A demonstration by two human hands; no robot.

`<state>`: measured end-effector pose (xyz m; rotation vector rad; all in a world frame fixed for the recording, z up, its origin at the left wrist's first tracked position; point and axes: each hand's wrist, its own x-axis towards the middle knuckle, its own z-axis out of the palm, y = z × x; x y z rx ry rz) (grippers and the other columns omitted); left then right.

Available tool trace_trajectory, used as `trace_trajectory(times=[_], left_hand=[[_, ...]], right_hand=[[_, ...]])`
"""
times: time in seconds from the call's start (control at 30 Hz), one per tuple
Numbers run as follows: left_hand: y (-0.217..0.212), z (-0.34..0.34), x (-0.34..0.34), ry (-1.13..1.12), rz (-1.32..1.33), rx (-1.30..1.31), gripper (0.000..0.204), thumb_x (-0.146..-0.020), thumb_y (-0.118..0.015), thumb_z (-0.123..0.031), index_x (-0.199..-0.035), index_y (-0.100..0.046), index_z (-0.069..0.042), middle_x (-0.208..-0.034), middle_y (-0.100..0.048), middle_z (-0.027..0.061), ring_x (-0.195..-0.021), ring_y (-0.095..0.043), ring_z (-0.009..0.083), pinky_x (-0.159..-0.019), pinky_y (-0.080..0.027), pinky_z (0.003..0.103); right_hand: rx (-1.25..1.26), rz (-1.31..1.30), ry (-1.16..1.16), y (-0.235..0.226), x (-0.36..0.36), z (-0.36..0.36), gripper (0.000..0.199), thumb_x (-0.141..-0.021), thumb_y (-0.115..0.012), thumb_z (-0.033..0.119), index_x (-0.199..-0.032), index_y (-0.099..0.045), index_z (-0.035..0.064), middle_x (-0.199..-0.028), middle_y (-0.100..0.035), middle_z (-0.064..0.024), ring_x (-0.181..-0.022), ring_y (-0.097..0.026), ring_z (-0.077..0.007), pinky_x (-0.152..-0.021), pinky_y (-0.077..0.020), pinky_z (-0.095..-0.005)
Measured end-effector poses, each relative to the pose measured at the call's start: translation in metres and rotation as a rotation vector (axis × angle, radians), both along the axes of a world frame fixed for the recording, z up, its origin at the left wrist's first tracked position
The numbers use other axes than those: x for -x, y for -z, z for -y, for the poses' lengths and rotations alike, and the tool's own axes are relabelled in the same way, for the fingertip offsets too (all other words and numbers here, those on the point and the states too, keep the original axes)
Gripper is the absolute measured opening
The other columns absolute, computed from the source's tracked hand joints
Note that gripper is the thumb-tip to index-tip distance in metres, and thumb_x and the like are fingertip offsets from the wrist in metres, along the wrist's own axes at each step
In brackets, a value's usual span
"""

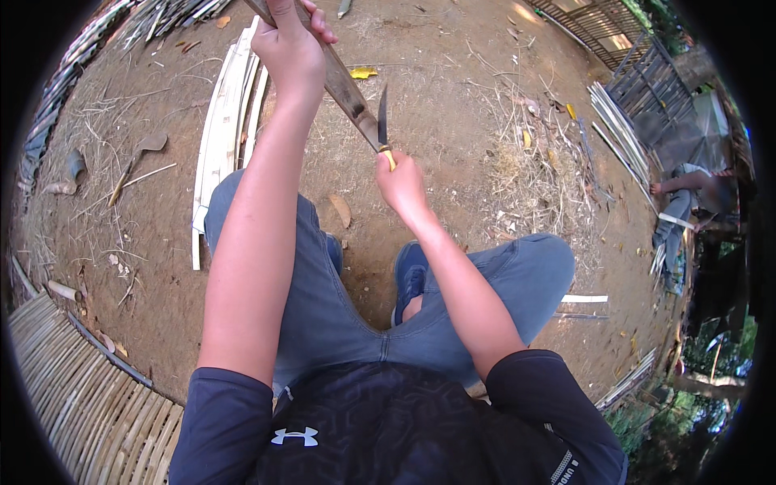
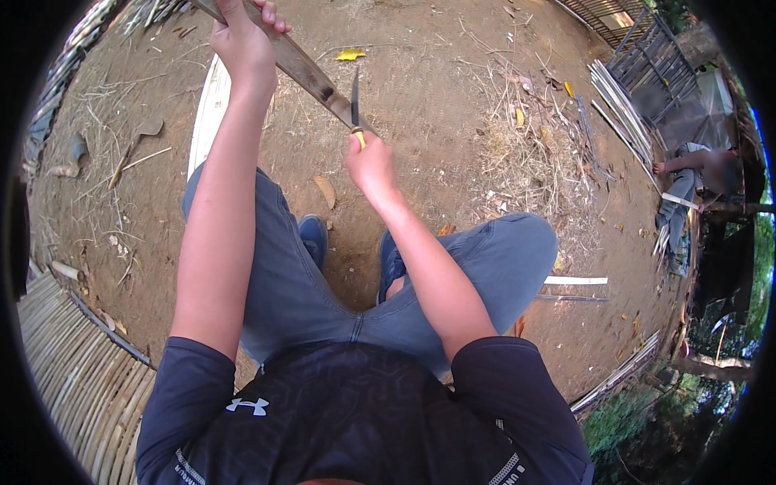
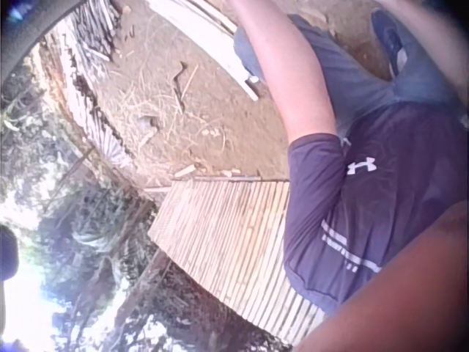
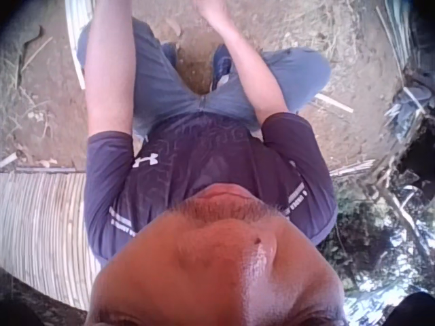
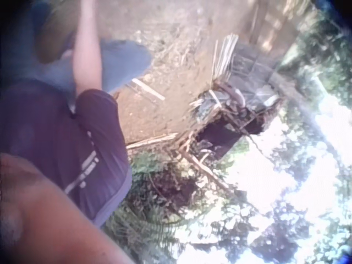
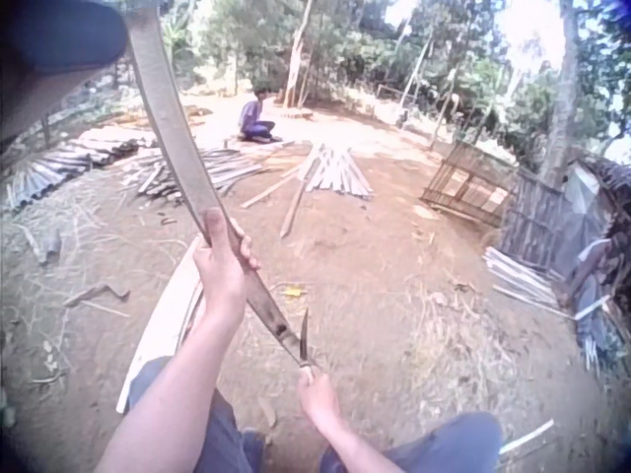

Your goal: The person uses a curved knife to shave and smooth the surface of a long bamboo strip while sitting on the ground.

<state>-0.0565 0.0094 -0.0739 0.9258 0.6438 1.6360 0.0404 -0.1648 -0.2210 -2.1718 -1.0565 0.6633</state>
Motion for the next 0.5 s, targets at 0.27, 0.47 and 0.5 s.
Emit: trace_trajectory(times=[0.27, 0.47, 0.5], left_hand=[[-0.009, 0.013, -0.008, -0.006, -0.03, -0.014, 0.052, -0.093, -0.05, -0.063, -0.082, -0.048, -0.012, -0.058, -0.043, -0.0017, -0.048, -0.046, 0.0104, -0.046, -0.043, 0.026], [-0.002, -0.002, 0.006, -0.063, -0.038, 0.004, 0.05, -0.094, -0.051, -0.062, -0.085, -0.048, -0.013, -0.059, -0.044, -0.0019, -0.048, -0.045, 0.0102, -0.046, -0.043, 0.026], [-0.004, 0.002, 0.003, -0.06, -0.027, 0.03, 0.049, -0.094, -0.052, -0.061, -0.086, -0.048, -0.013, -0.06, -0.043, -0.0019, -0.049, -0.045, 0.0102, -0.047, -0.043, 0.026]], right_hand=[[-0.044, -0.075, -0.005, -0.002, -0.005, 0.004, 0.03, -0.095, -0.056, 0.025, -0.093, -0.067, -0.0019, -0.081, -0.068, -0.0252, -0.08, -0.067, -0.0418, -0.073, -0.0514, -0.0469], [-0.001, -0.023, -0.038, -0.007, 0.003, 0.002, 0.031, -0.096, -0.054, 0.027, -0.1, -0.066, -0.0015, -0.086, -0.069, -0.0251, -0.085, -0.068, -0.042, -0.077, -0.0534, -0.0479], [-0.055, -0.015, -0.047, -0.02, 0.011, 0.004, 0.032, -0.096, -0.054, 0.027, -0.101, -0.065, -0.0018, -0.087, -0.069, -0.025, -0.086, -0.068, -0.0415, -0.078, -0.0535, -0.0481]])
